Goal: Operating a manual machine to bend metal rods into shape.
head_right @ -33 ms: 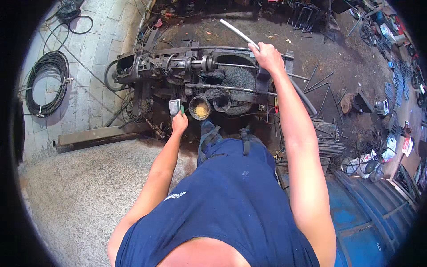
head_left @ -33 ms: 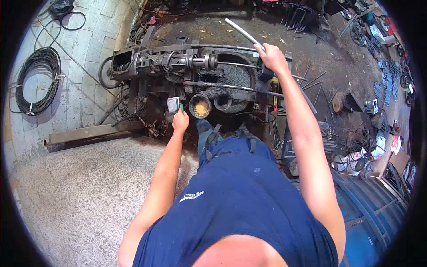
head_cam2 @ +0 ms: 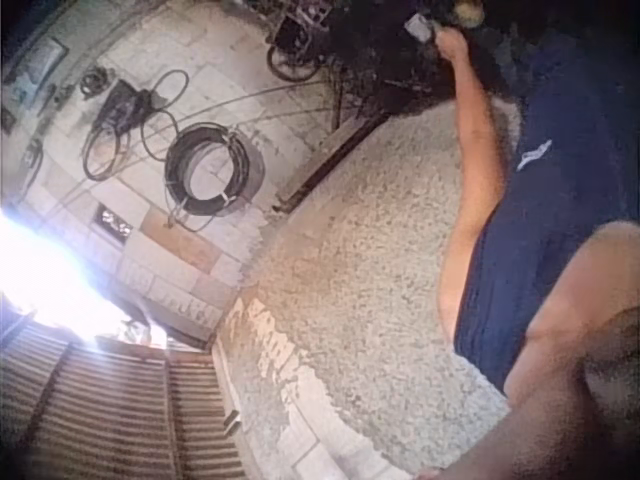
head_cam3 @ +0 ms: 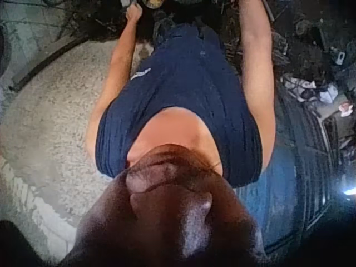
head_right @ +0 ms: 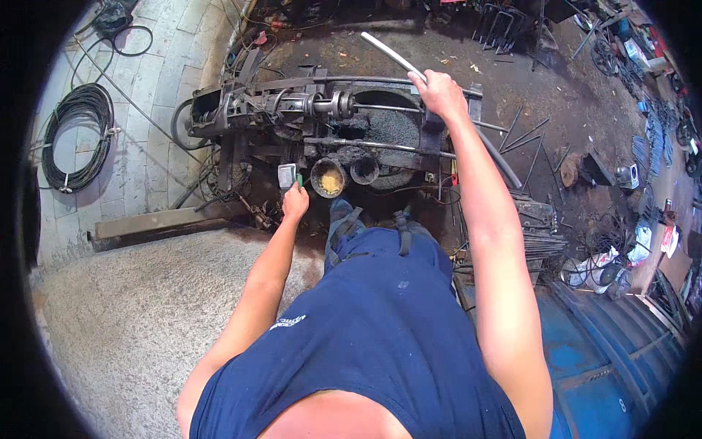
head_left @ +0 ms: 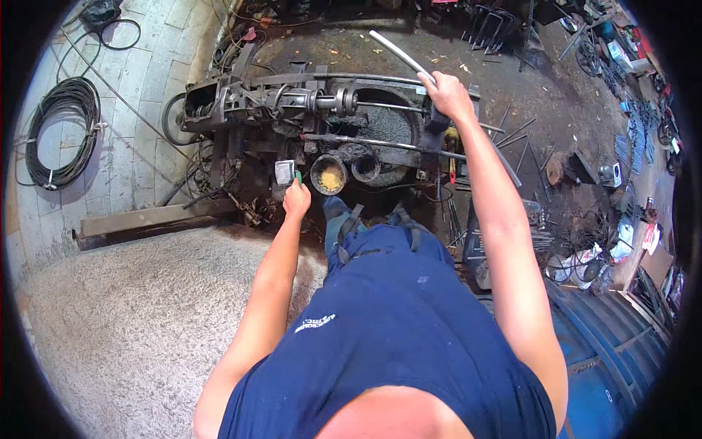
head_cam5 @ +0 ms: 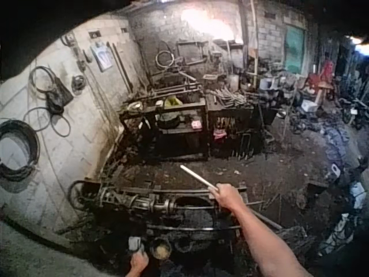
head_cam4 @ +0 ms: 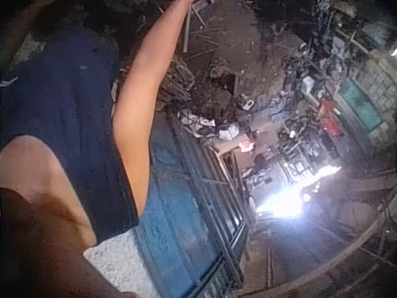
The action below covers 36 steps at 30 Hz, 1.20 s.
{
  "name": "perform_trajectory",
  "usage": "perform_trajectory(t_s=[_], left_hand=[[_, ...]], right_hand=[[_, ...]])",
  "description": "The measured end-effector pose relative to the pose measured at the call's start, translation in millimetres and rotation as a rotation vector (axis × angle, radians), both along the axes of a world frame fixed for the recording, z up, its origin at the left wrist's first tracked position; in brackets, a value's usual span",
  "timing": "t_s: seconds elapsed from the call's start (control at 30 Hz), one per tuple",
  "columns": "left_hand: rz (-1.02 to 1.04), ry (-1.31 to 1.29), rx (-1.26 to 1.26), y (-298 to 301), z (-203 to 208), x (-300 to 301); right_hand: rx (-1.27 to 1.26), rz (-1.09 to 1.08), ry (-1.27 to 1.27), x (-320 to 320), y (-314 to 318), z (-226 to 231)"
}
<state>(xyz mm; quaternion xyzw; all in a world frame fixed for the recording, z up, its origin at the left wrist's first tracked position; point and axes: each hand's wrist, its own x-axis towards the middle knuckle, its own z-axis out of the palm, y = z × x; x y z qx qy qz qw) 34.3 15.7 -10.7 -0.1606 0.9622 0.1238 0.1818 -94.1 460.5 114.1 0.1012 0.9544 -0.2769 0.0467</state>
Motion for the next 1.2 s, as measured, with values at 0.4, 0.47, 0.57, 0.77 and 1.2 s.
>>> perform_trajectory(t_s=[0.4,0.47,0.57,0.77,1.2], left_hand=[[0.014,0.0,0.015,3.5,5.4,0.5],[0.016,0.002,0.011,3.3,5.2,0.6],[0.016,-0.002,0.008,4.0,6.5,-0.3],[0.024,0.0,0.013,2.1,6.6,1.5],[0.021,-0.013,0.011,3.2,6.9,0.4]], right_hand=[[0.021,-0.012,-0.007,0.9,2.9,-0.5],[0.013,-0.017,0.008,0.8,5.2,-3.0],[0.019,-0.009,0.008,1.2,5.3,-3.1],[0.019,-0.013,-0.007,2.7,3.2,2.8],[0.041,-0.02,0.0,4.7,7.5,-0.1]])
